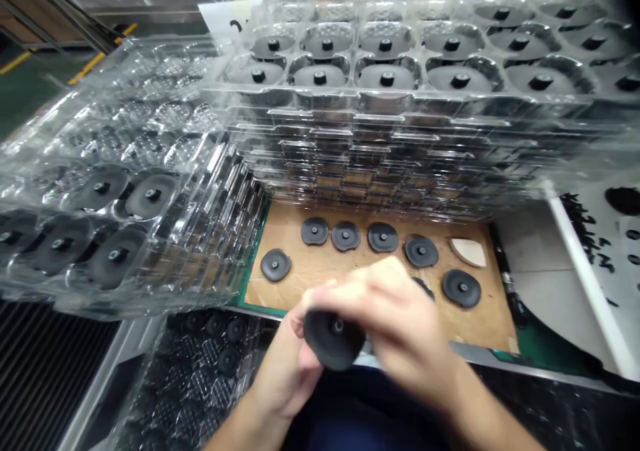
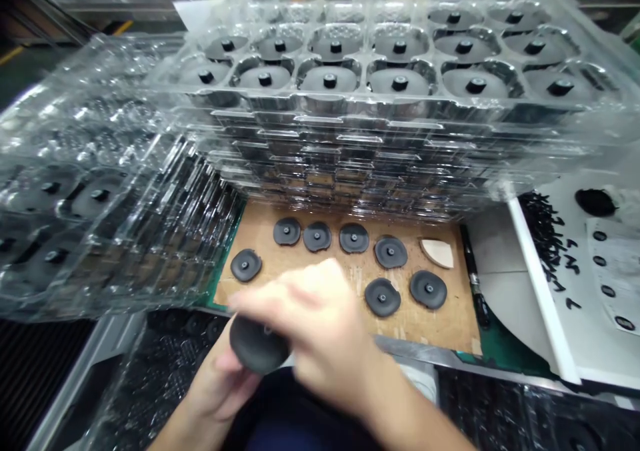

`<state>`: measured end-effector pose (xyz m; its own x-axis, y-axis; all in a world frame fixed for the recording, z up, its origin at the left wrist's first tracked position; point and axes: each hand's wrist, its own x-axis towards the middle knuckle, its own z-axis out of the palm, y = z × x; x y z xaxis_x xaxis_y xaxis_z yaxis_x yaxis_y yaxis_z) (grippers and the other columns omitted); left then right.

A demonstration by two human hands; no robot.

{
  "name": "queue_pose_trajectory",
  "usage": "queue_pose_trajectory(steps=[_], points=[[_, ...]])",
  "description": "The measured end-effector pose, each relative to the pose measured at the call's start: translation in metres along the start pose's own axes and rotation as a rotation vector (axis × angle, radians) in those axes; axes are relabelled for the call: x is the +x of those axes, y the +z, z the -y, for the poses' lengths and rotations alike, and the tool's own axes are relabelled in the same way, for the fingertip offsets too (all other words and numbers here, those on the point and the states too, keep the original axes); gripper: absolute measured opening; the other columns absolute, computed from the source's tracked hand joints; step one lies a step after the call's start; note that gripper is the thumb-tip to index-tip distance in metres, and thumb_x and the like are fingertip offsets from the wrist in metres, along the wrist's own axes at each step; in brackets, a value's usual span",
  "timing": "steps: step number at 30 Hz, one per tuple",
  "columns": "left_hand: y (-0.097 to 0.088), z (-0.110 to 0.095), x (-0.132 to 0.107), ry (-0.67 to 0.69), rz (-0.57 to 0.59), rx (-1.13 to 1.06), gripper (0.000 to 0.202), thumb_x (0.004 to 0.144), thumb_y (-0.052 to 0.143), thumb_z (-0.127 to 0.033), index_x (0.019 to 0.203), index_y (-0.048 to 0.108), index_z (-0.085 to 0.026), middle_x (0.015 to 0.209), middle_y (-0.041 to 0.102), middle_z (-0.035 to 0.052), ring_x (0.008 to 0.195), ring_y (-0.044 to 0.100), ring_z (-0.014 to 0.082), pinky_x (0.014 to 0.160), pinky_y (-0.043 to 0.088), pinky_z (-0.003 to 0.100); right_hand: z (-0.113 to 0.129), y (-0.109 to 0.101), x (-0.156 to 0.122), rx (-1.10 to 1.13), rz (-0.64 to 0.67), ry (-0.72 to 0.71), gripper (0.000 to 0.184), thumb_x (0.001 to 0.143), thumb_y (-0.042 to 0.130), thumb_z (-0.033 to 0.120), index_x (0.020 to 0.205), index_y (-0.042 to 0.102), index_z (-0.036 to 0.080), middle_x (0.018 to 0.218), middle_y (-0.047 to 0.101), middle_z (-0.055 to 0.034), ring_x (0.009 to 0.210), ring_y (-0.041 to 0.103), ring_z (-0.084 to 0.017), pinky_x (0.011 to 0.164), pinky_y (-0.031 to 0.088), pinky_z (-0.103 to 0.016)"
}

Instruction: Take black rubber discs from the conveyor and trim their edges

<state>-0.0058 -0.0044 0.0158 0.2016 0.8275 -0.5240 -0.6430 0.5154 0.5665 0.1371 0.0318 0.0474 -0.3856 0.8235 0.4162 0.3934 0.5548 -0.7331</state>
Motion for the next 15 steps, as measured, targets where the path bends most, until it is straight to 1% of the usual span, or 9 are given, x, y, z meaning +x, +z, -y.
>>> queue_pose_trajectory(steps=[2,3,4,6,8,10,12,13,15], points=[[-0.005,0.001,0.0,0.011,0.008,-0.039,0.076,0.038,0.087,-0.044,0.108,0.067,-0.022,0.105,0.07,0.0086,0.098,0.063,0.0308,0.096,0.044,0.041,-0.021,0.004,-0.011,0.004,-0.007,0.278,0.025,0.094,0.042,0.019,0.104,0.065,0.023,0.093,0.069,-0.0022,0.082,0.062,-0.014,0.072,0.045,-0.027],[-0.008,0.001,-0.001,0.022,0.006,-0.06,0.076,0.04,0.086,-0.045,0.11,0.066,-0.024,0.107,0.069,0.0085,0.095,0.065,0.0292,0.094,0.045,0.04,-0.031,0.008,-0.019,-0.007,0.005,0.372,0.025,0.093,0.044,0.019,0.105,0.065,0.022,0.096,0.069,-0.0032,0.084,0.063,-0.014,0.073,0.047,-0.027],[-0.011,0.001,-0.001,0.034,0.001,-0.078,0.074,0.042,0.085,-0.045,0.11,0.066,-0.025,0.109,0.069,0.0084,0.094,0.065,0.028,0.092,0.047,0.039,-0.04,0.014,-0.029,-0.022,0.024,0.422,0.024,0.092,0.046,0.019,0.106,0.065,0.022,0.096,0.07,-0.004,0.084,0.063,-0.015,0.073,0.048,-0.028],[-0.016,0.0,-0.001,0.051,-0.007,-0.087,0.071,0.043,0.085,-0.045,0.109,0.067,-0.025,0.11,0.068,0.0083,0.096,0.064,0.0275,0.091,0.047,0.037,-0.051,0.03,-0.05,-0.034,0.084,0.422,0.023,0.089,0.049,0.018,0.103,0.067,0.021,0.087,0.071,-0.0042,0.08,0.064,-0.017,0.07,0.049,-0.029],[-0.018,-0.002,-0.001,0.04,-0.005,-0.089,0.067,0.046,0.084,-0.044,0.108,0.067,-0.025,0.111,0.068,0.0079,0.099,0.063,0.0278,0.092,0.047,0.037,-0.055,0.045,-0.065,-0.028,0.129,0.404,0.021,0.087,0.051,0.017,0.094,0.07,0.021,0.074,0.07,-0.0025,0.071,0.064,-0.017,0.065,0.05,-0.028],[-0.017,-0.004,0.0,0.018,-0.013,-0.085,0.063,0.051,0.083,-0.042,0.109,0.066,-0.025,0.114,0.066,0.0072,0.102,0.061,0.0276,0.092,0.046,0.037,-0.053,0.049,-0.068,-0.027,0.136,0.414,0.019,0.086,0.053,0.018,0.088,0.071,0.02,0.066,0.068,-0.0012,0.063,0.063,-0.016,0.06,0.05,-0.027],[-0.014,-0.004,0.002,0.005,-0.038,-0.081,0.061,0.052,0.084,-0.036,0.109,0.066,-0.026,0.115,0.066,0.006,0.107,0.059,0.0266,0.092,0.046,0.034,-0.044,0.041,-0.058,-0.034,0.092,0.447,0.019,0.087,0.052,0.02,0.093,0.07,0.019,0.073,0.069,-0.0028,0.064,0.063,-0.016,0.058,0.05,-0.026],[-0.012,-0.004,0.002,0.0,-0.049,-0.079,0.063,0.051,0.085,-0.033,0.11,0.065,-0.026,0.115,0.066,0.0054,0.108,0.058,0.0258,0.092,0.046,0.032,-0.036,0.034,-0.049,-0.038,0.043,0.465,0.019,0.089,0.051,0.022,0.098,0.068,0.019,0.08,0.07,-0.0039,0.068,0.064,-0.016,0.059,0.05,-0.026],[-0.009,-0.002,0.004,-0.007,-0.058,-0.07,0.066,0.048,0.087,-0.029,0.11,0.065,-0.027,0.112,0.067,0.0044,0.108,0.057,0.0242,0.092,0.045,0.031,-0.017,0.019,-0.028,-0.041,-0.075,0.444,0.022,0.09,0.049,0.021,0.108,0.062,0.019,0.094,0.07,-0.0054,0.077,0.064,-0.015,0.063,0.051,-0.025]])
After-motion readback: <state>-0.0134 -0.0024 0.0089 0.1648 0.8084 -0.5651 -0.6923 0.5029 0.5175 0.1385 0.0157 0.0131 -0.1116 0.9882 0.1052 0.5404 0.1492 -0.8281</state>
